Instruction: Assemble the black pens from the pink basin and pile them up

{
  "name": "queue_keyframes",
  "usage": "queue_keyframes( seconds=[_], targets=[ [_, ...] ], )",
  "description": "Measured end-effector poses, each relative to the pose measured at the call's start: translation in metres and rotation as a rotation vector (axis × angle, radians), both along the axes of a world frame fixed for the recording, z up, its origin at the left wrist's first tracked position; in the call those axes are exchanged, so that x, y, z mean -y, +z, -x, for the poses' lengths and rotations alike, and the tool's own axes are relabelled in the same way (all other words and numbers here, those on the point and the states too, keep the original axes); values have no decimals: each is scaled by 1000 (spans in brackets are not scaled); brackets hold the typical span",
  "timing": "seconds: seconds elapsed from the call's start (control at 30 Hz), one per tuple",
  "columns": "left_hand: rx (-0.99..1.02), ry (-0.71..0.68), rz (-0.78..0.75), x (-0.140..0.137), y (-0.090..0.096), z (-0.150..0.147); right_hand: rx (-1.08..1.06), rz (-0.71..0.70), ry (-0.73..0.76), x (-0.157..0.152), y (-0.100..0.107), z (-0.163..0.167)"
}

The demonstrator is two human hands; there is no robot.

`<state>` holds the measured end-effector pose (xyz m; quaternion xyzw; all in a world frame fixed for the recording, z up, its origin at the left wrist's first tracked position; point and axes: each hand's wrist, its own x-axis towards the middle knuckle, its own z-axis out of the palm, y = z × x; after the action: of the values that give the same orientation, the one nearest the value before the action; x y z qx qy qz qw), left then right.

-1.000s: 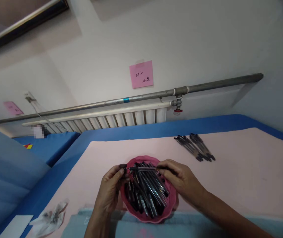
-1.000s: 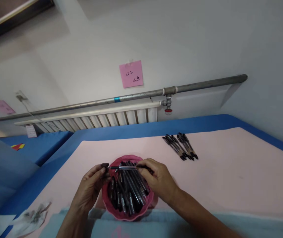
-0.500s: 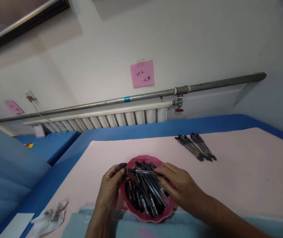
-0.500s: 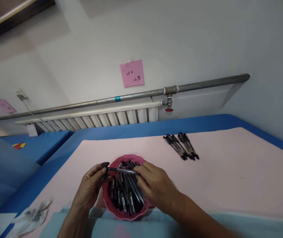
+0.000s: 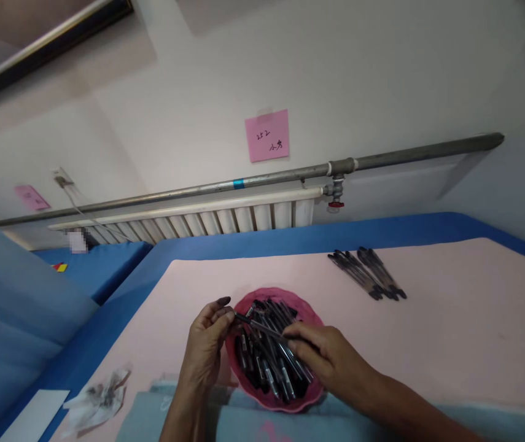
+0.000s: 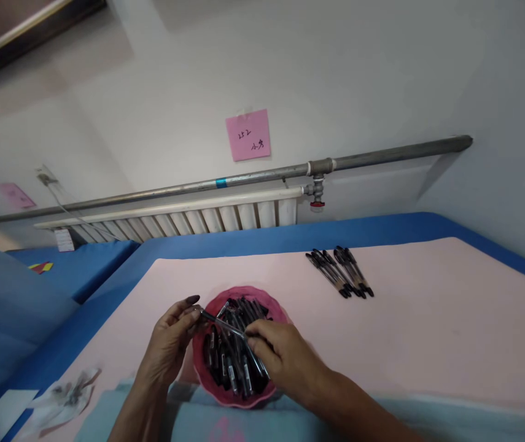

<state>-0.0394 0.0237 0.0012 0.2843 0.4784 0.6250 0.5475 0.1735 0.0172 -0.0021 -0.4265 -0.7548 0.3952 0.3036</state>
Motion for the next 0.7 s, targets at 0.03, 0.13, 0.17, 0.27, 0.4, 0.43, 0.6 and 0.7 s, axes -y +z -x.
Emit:
queue_keyframes(
  seconds=[0.03,0.13,0.17,0.27,0.4,0.43,0.6,0.7],
  targets=[
    [5,2,-9,0,0,0,-5,45,-2,1,-1,1],
    [41,7,-20,0,3,-2,-43,161,-7,1,-1,2],
    [65,11,-18,1,5,-3,-56,174,-15,1,-1,3],
    [155,17,6,3,9,-10,-59,126,-41,2,0,4],
    [267,48,53,5,10,-17,-39,41,-46,4,0,5],
    [286,47,57,5,10,-18,-38,23,-47,4,-1,5],
    [303,8,61,5,8,-18,-30,-12,-38,5,-7,4],
    [303,1,51,5,8,-18,-26,-7,-43,6,-9,4]
  ],
)
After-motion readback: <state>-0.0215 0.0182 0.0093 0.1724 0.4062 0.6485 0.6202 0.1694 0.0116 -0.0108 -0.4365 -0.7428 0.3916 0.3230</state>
